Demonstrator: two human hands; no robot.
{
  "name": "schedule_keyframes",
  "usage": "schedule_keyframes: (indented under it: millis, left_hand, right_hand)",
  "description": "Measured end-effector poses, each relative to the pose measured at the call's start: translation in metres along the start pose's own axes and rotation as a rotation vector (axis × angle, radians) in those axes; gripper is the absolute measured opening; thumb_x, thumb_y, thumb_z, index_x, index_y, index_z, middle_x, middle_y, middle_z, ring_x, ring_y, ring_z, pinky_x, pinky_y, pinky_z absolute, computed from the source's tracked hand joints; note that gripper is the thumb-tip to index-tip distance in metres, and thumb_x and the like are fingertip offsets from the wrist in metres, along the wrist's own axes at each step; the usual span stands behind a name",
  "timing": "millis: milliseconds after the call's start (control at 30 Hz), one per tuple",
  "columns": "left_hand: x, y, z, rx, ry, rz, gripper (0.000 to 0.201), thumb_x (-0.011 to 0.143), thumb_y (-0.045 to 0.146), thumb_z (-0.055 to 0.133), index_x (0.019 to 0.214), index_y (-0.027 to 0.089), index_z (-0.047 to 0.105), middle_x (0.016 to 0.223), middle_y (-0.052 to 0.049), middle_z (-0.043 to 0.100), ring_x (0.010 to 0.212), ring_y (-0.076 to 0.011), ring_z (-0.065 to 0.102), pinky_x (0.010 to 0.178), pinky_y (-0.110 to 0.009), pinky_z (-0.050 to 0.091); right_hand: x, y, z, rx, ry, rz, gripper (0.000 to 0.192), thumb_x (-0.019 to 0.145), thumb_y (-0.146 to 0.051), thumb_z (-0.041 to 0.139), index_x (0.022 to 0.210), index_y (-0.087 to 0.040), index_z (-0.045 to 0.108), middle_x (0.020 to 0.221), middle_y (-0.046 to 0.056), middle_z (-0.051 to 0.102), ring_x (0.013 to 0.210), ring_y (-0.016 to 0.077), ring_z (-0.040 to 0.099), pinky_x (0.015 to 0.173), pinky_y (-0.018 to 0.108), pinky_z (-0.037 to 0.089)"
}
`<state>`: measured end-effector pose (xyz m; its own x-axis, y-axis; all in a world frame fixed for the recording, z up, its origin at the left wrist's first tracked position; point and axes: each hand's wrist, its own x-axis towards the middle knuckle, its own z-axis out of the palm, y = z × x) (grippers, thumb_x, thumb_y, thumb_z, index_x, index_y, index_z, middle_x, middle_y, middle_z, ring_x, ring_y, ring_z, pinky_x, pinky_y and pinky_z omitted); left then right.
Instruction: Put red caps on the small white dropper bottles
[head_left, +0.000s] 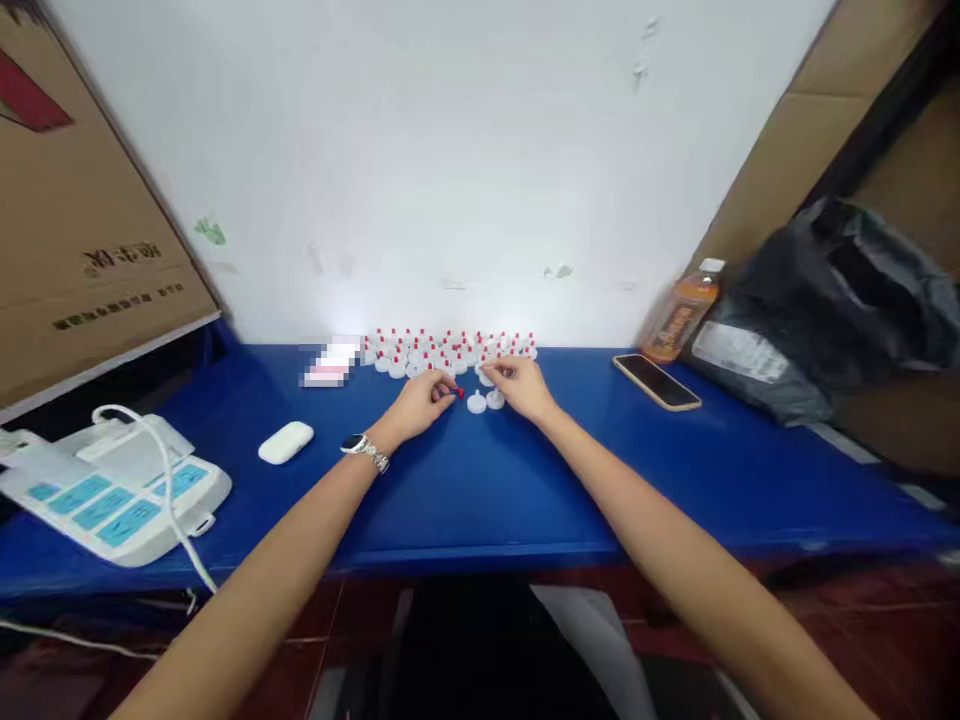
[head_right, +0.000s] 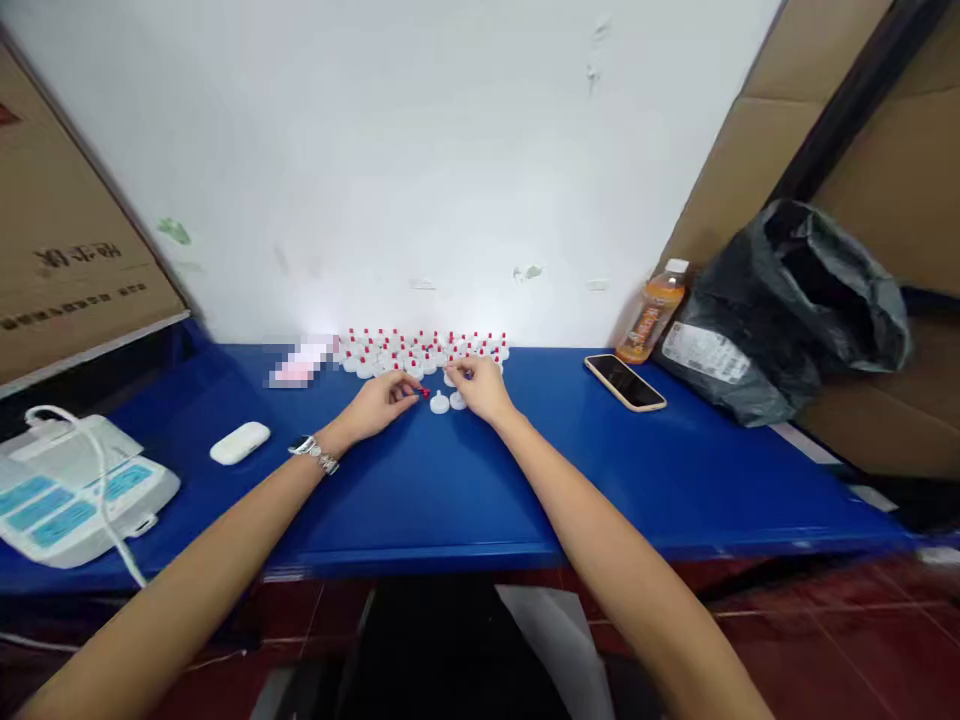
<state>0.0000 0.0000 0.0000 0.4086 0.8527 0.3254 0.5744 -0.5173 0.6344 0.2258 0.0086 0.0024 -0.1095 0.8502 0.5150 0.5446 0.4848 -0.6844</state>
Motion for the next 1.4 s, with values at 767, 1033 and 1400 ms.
schedule_keyframes:
  millis: [767, 1033, 1400]
  left_hand:
    - [-0.005, 0.009, -0.001, 0.016, -0.009, 0.024, 0.017, 0.089, 0.029, 0.057, 0.094, 0.016, 0.067, 0.09, -0.006, 0.069, 0.075, -0.0168, 0.06, 0.075, -0.032, 0.051]
    - [-0.007, 0.011, -0.002, 0.022, -0.007, 0.036, 0.018, 0.09, 0.032, 0.055, 0.092, 0.017, 0.066, 0.089, -0.006, 0.069, 0.074, -0.0168, 0.06, 0.073, -0.031, 0.05]
    - [-0.008, 0.015, -0.004, 0.017, -0.006, 0.024, 0.021, 0.092, 0.035, 0.054, 0.094, 0.017, 0.066, 0.091, -0.006, 0.069, 0.076, -0.0165, 0.061, 0.073, -0.03, 0.049]
  right_hand:
    - [0.002, -0.009, 0.005, -0.057, -0.169, 0.106, 0.019, 0.082, -0.033, 0.067, 0.082, -0.017, 0.077, 0.067, 0.001, 0.068, 0.064, 0.0145, 0.059, 0.064, 0.026, 0.042]
    - [0.033, -0.012, -0.002, -0.372, -0.026, 0.18, 0.027, 0.083, -0.031, 0.063, 0.103, -0.018, 0.075, 0.08, 0.005, 0.072, 0.075, 0.0194, 0.064, 0.075, 0.03, 0.043]
    - [0.033, -0.012, 0.005, -0.461, 0.003, 0.164, 0.017, 0.083, -0.036, 0.061, 0.084, -0.023, 0.071, 0.095, 0.007, 0.071, 0.106, 0.0289, 0.056, 0.095, 0.043, 0.034]
